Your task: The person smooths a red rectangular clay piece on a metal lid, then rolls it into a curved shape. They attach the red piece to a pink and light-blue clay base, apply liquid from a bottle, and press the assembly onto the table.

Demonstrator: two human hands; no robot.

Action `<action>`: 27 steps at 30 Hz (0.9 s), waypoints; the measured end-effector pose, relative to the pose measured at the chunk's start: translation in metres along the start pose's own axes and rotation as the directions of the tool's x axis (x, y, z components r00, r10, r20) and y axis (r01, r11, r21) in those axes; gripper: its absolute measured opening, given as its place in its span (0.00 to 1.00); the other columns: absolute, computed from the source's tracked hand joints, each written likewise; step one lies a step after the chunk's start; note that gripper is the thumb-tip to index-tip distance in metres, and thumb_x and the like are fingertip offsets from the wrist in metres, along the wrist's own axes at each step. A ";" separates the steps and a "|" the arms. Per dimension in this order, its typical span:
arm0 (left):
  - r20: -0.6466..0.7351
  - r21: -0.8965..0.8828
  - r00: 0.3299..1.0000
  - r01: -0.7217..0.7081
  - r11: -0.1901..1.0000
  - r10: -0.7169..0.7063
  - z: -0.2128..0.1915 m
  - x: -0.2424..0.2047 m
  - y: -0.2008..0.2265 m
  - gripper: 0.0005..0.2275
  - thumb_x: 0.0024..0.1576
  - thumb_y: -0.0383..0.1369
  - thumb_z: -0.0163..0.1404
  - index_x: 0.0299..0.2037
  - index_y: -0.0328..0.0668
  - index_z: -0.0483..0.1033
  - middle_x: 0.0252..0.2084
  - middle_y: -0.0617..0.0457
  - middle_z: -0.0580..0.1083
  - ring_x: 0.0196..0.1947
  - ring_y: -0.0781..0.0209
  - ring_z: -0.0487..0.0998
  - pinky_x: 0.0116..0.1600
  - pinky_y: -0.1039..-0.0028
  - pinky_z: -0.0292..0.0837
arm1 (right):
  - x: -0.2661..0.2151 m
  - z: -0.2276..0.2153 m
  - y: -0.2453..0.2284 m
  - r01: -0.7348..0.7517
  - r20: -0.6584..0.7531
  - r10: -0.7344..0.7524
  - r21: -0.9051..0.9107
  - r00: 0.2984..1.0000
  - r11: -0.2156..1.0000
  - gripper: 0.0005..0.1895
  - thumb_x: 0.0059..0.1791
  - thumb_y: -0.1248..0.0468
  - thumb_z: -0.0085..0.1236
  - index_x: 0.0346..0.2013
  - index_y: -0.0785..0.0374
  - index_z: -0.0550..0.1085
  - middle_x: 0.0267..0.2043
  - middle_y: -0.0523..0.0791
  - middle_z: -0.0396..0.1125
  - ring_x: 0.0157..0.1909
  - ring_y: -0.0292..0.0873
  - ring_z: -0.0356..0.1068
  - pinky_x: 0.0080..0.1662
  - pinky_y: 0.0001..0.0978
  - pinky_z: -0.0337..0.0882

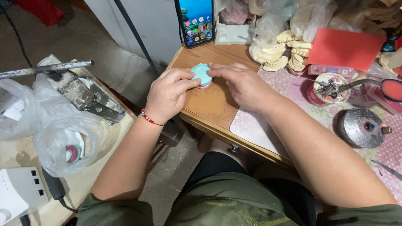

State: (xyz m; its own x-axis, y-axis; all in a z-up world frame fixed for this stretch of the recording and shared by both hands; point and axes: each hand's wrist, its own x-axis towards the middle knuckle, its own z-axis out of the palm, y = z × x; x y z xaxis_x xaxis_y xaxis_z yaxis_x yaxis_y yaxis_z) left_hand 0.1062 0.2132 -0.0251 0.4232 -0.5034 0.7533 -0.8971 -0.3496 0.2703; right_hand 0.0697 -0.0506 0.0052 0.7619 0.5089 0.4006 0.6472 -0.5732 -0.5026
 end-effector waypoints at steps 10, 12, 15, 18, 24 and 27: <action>-0.014 0.029 0.998 0.053 0.998 -0.053 0.003 0.001 -0.003 0.16 0.61 0.22 0.46 0.37 0.58 0.85 0.40 0.57 0.77 0.48 0.52 0.83 0.52 0.62 0.79 | 0.001 0.000 -0.004 0.022 0.006 -0.021 -0.069 1.000 0.997 0.23 0.47 0.79 0.44 0.55 0.61 0.72 0.59 0.53 0.72 0.52 0.62 0.72 0.53 0.55 0.71; -0.006 0.062 0.998 0.066 0.996 -0.066 0.003 0.000 -0.002 0.15 0.62 0.23 0.46 0.36 0.60 0.85 0.40 0.58 0.77 0.48 0.54 0.83 0.52 0.64 0.79 | 0.001 0.000 -0.004 0.018 0.007 -0.018 -0.075 1.000 0.997 0.24 0.46 0.79 0.44 0.55 0.61 0.72 0.58 0.54 0.72 0.53 0.61 0.72 0.53 0.55 0.72; -0.023 0.071 0.998 0.064 0.995 -0.062 0.005 0.000 -0.004 0.15 0.63 0.24 0.46 0.35 0.61 0.85 0.40 0.59 0.77 0.47 0.55 0.83 0.52 0.65 0.79 | 0.001 0.002 -0.004 0.007 0.005 -0.007 -0.089 1.000 0.996 0.24 0.47 0.79 0.43 0.54 0.61 0.72 0.59 0.54 0.72 0.53 0.61 0.72 0.53 0.54 0.72; -0.025 0.081 0.998 0.066 0.995 -0.064 0.004 0.001 -0.002 0.15 0.63 0.24 0.47 0.35 0.60 0.85 0.39 0.60 0.77 0.47 0.56 0.83 0.51 0.66 0.79 | 0.000 0.004 -0.002 0.019 0.001 -0.019 -0.103 1.000 0.995 0.23 0.47 0.79 0.42 0.54 0.61 0.72 0.59 0.54 0.72 0.53 0.61 0.72 0.53 0.53 0.72; -0.039 0.084 0.997 0.075 0.994 -0.072 0.005 0.001 -0.003 0.15 0.63 0.25 0.48 0.34 0.62 0.85 0.39 0.60 0.77 0.46 0.57 0.83 0.50 0.67 0.80 | 0.001 0.004 -0.004 0.030 0.009 -0.029 -0.115 1.000 0.993 0.24 0.47 0.78 0.41 0.55 0.61 0.71 0.60 0.54 0.71 0.53 0.62 0.72 0.54 0.54 0.73; -0.008 0.029 0.996 0.091 0.995 -0.091 0.001 -0.001 0.000 0.16 0.61 0.21 0.45 0.38 0.58 0.85 0.41 0.58 0.78 0.48 0.54 0.82 0.52 0.63 0.78 | -0.002 0.007 -0.003 0.052 0.001 -0.052 -0.137 0.999 0.989 0.25 0.47 0.77 0.45 0.57 0.59 0.70 0.62 0.53 0.70 0.54 0.61 0.72 0.54 0.54 0.72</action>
State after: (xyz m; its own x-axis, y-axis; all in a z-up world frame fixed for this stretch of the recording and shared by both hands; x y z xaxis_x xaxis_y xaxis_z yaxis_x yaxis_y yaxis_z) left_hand 0.1062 0.2129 -0.0266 0.5016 -0.4632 0.7307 -0.8509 -0.4166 0.3201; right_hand 0.0662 -0.0460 0.0005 0.7270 0.5387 0.4258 0.6833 -0.6285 -0.3715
